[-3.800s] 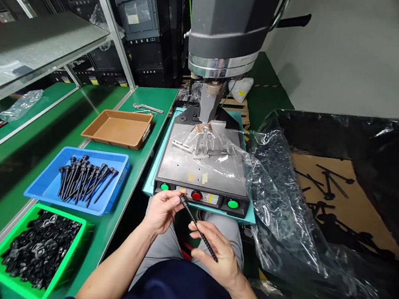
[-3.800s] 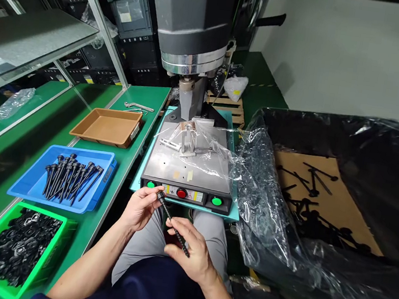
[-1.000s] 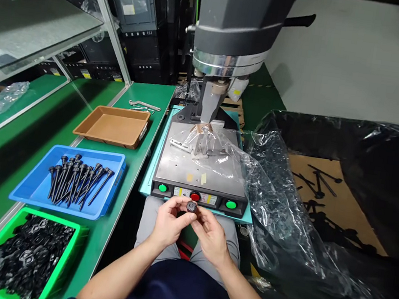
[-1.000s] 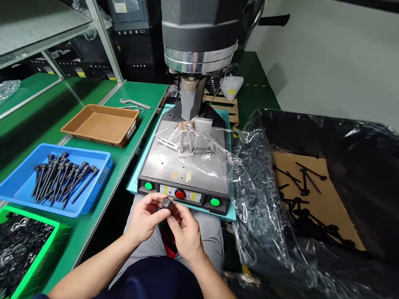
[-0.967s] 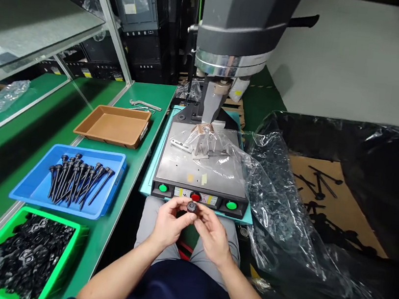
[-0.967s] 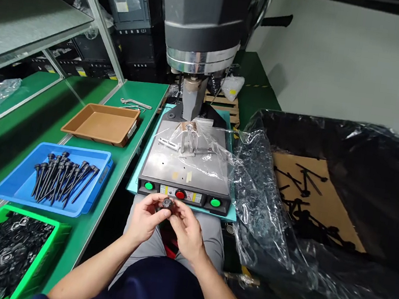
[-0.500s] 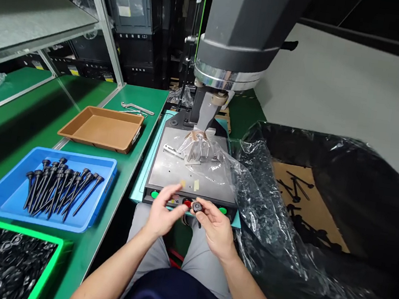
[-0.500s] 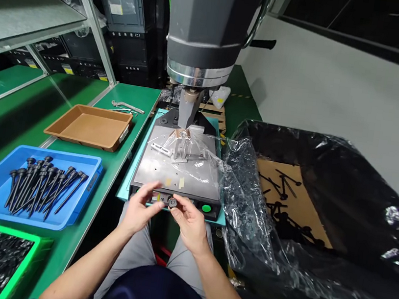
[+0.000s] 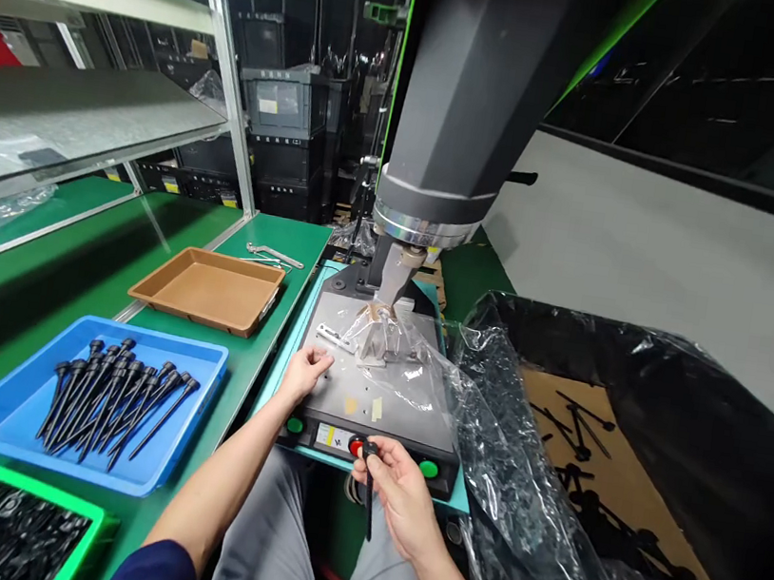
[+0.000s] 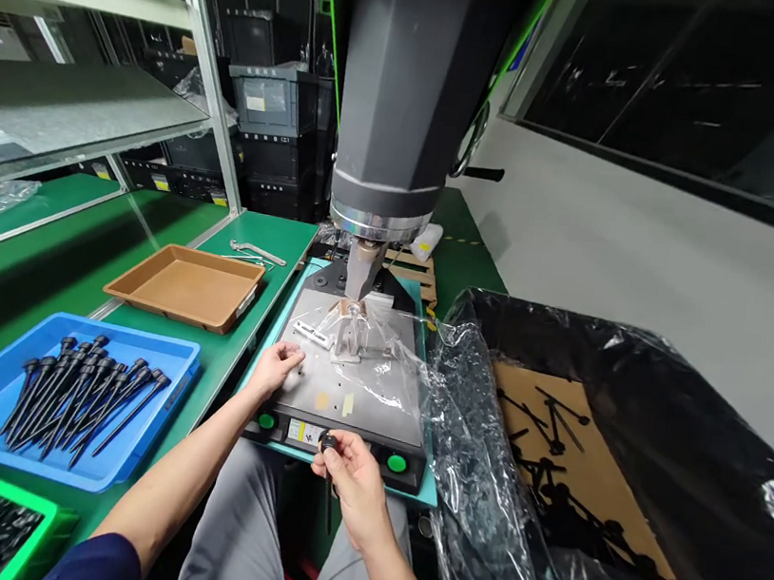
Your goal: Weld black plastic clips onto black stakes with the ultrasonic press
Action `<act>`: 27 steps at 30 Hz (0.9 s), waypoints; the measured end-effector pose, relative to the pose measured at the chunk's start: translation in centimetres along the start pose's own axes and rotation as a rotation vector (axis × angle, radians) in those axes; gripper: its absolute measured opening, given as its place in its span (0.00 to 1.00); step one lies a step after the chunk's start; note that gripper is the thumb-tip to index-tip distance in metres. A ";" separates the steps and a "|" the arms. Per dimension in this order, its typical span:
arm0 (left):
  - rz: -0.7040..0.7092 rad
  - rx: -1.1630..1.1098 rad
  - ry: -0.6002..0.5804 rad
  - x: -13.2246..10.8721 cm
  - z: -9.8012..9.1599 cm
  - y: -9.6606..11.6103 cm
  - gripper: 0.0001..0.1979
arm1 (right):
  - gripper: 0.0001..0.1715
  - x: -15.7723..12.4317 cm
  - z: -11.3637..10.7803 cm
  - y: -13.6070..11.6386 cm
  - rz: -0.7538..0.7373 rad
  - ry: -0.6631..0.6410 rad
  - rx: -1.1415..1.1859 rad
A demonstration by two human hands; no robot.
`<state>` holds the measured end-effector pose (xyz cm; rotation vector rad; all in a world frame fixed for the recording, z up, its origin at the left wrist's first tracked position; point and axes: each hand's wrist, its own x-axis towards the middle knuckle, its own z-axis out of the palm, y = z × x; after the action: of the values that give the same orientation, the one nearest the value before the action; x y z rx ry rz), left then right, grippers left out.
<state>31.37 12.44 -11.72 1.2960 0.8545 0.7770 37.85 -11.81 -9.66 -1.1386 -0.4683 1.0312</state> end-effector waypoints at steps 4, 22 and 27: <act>-0.053 -0.035 -0.125 -1.7 0.1 1.9 0.16 | 0.27 1.5 0.2 0.4 0.120 -0.006 0.098; -0.330 -0.505 -0.226 -6.1 0.9 7.6 0.21 | 0.25 17.1 1.1 -4.4 -0.573 0.318 -0.348; -0.294 -0.470 -0.224 -6.1 1.3 7.6 0.21 | 0.19 18.7 0.5 -6.1 -0.771 0.418 -0.519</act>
<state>29.44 7.38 -3.49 0.7991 0.6150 0.5423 49.11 4.12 -7.27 -1.4138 -0.7752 -0.0163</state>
